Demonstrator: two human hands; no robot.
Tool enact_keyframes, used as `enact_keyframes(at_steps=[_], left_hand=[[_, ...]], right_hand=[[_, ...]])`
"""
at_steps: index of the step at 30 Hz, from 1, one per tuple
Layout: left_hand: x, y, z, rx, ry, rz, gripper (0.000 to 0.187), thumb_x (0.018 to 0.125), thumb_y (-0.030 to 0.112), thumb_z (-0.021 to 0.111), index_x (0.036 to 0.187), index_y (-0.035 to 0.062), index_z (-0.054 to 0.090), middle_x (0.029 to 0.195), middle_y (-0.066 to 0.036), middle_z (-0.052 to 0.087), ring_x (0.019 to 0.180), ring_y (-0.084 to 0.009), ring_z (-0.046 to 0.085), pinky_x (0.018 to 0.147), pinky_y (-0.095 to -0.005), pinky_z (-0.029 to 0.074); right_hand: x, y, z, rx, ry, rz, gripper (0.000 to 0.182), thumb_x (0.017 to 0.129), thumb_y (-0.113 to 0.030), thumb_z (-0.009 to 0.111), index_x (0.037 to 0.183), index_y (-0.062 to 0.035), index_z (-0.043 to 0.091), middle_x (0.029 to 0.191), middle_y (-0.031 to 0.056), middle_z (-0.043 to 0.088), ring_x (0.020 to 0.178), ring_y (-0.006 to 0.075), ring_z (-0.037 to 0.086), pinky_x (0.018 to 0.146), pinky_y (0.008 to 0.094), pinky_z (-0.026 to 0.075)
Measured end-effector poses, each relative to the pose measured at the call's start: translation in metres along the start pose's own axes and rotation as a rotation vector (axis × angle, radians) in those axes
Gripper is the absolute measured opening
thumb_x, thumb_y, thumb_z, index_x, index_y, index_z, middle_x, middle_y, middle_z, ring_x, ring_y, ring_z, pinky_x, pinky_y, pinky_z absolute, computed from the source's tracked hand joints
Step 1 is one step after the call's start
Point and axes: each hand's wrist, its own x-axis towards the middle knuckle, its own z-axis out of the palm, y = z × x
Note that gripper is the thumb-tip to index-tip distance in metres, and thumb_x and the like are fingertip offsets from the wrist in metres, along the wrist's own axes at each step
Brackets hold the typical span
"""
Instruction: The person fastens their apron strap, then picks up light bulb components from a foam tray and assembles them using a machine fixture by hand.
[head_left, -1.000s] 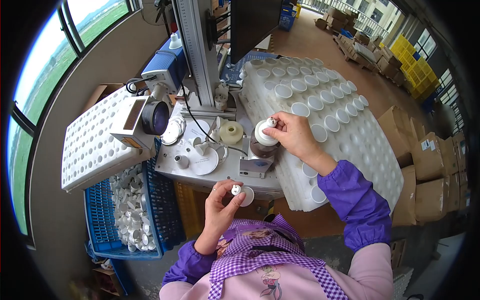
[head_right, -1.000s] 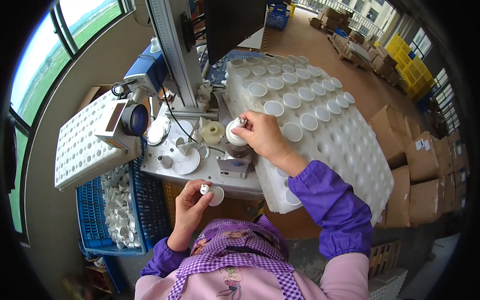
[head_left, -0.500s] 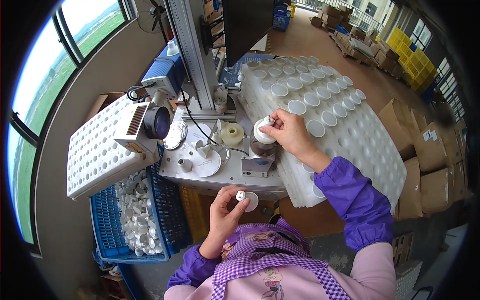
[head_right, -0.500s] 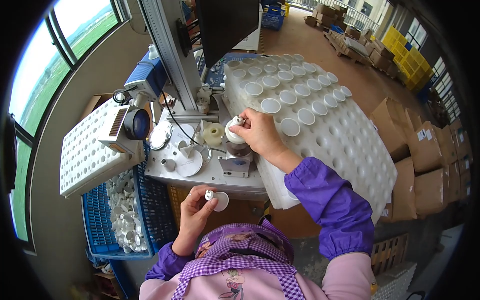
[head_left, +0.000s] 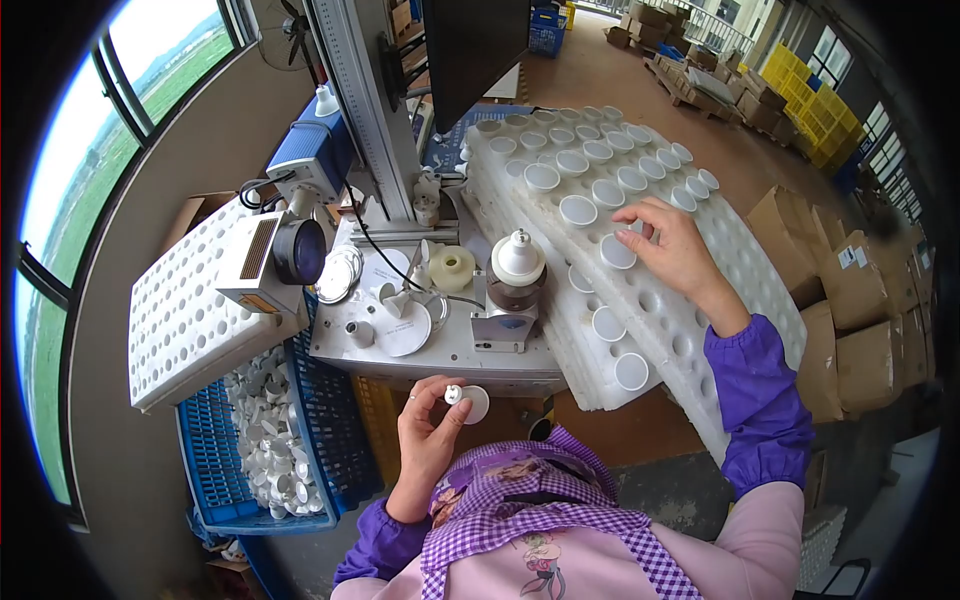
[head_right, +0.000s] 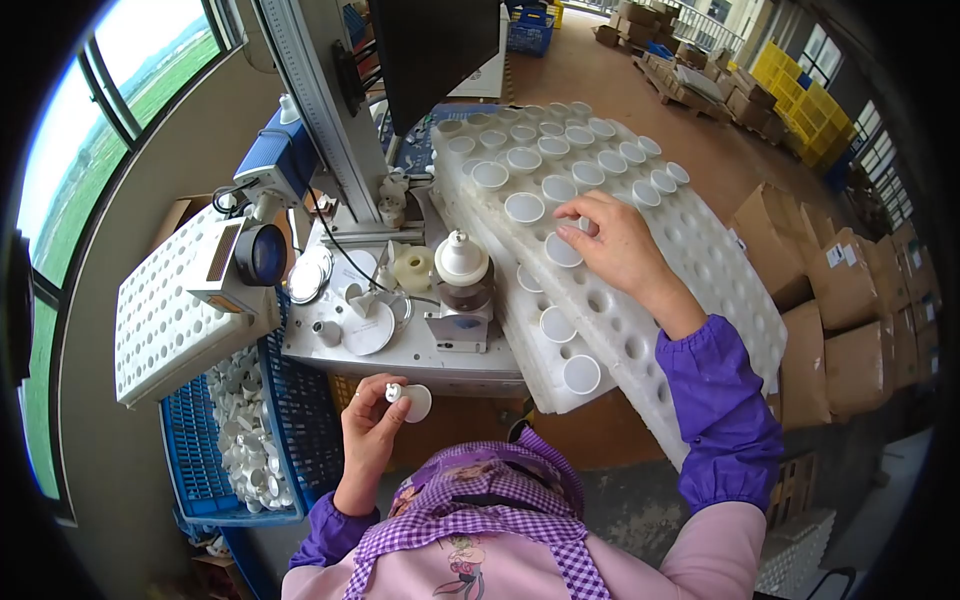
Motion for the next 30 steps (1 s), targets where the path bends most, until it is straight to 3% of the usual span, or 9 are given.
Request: enact_keyframes(at_steps=[3,6,10,12,16,21,25,28,30], left_hand=[[-0.001,-0.002,0.002,0.006,0.006,-0.008,0.021,0.083,0.006,0.068,0.102,0.0003,0.064,0.104,-0.005,0.055,0.092,-0.0123,0.055,0.080,-0.0248,0.046],[0.000,-0.003,0.000,-0.026,-0.020,-0.048,0.020,0.083,0.007,0.068,0.102,0.0002,0.063,0.103,-0.005,0.056,0.092,-0.0117,0.054,0.082,-0.0248,0.045],[0.006,0.012,0.004,-0.186,-0.091,-0.135,0.017,0.085,0.007,0.066,0.100,0.0005,0.063,0.102,-0.003,0.058,0.093,-0.0103,0.054,0.083,-0.0245,0.044],[0.008,0.016,0.008,-0.249,-0.090,-0.160,0.017,0.086,0.007,0.066,0.101,0.0006,0.062,0.101,-0.003,0.059,0.093,-0.0101,0.054,0.083,-0.0247,0.044],[0.002,0.021,0.017,-0.388,-0.108,-0.237,0.017,0.086,0.008,0.065,0.101,0.0009,0.061,0.100,-0.003,0.061,0.091,-0.0099,0.056,0.082,-0.0249,0.045],[0.002,0.022,0.026,-0.436,-0.115,-0.232,0.014,0.087,0.010,0.064,0.098,0.0029,0.059,0.099,-0.006,0.062,0.090,-0.0118,0.058,0.079,-0.0255,0.046],[0.002,0.027,0.035,-0.468,-0.131,-0.279,0.013,0.087,0.012,0.064,0.096,0.0052,0.057,0.098,-0.009,0.063,0.090,-0.0143,0.058,0.078,-0.0269,0.047],[0.003,0.025,0.040,-0.502,-0.162,-0.298,0.012,0.089,0.010,0.060,0.098,0.0040,0.055,0.099,-0.010,0.064,0.089,-0.0143,0.061,0.078,-0.0272,0.049],[0.003,0.028,0.045,-0.503,-0.174,-0.320,0.011,0.090,0.012,0.059,0.098,0.0038,0.056,0.095,-0.012,0.065,0.086,-0.0158,0.062,0.075,-0.0271,0.050]], right_hand=[[-0.009,0.003,-0.007,-0.153,-0.154,-0.220,0.035,0.074,-0.002,0.064,0.109,-0.0065,0.063,0.113,0.0092,0.057,0.095,0.0233,0.053,0.082,0.0320,0.046],[-0.011,-0.006,-0.008,-0.229,-0.348,-0.185,0.044,0.072,0.002,0.061,0.115,-0.0100,0.062,0.128,0.0112,0.050,0.108,0.0296,0.048,0.093,0.0355,0.043],[-0.005,-0.005,0.004,-0.414,-0.415,-0.302,0.047,0.068,0.007,0.058,0.113,-0.0084,0.060,0.119,0.0131,0.053,0.105,0.0285,0.050,0.089,0.0366,0.046],[0.001,-0.011,0.001,-0.539,-0.538,-0.251,0.047,0.066,0.007,0.059,0.110,-0.0062,0.057,0.106,0.0115,0.053,0.104,0.0283,0.050,0.086,0.0364,0.046],[-0.001,-0.018,-0.014,-0.522,-0.437,-0.312,0.040,0.068,0.007,0.057,0.107,-0.0042,0.054,0.098,0.0127,0.051,0.097,0.0293,0.054,0.080,0.0392,0.048],[-0.013,-0.014,-0.024,-0.161,-0.316,-0.066,0.032,0.069,-0.001,0.059,0.100,-0.0012,0.056,0.097,0.0141,0.051,0.085,0.0329,0.056,0.076,0.0386,0.046],[-0.026,-0.007,-0.023,-0.102,-0.246,-0.037,0.028,0.070,-0.004,0.061,0.097,-0.0003,0.056,0.095,0.0148,0.053,0.085,0.0319,0.056,0.074,0.0368,0.046],[-0.035,-0.005,-0.018,-0.063,-0.179,-0.017,0.026,0.072,-0.007,0.064,0.096,-0.0002,0.056,0.092,0.0138,0.056,0.082,0.0286,0.057,0.072,0.0336,0.046],[-0.040,-0.005,-0.018,0.049,-0.188,0.153,0.025,0.074,-0.009,0.068,0.095,-0.0006,0.058,0.091,0.0109,0.059,0.080,0.0224,0.056,0.070,0.0301,0.045]])
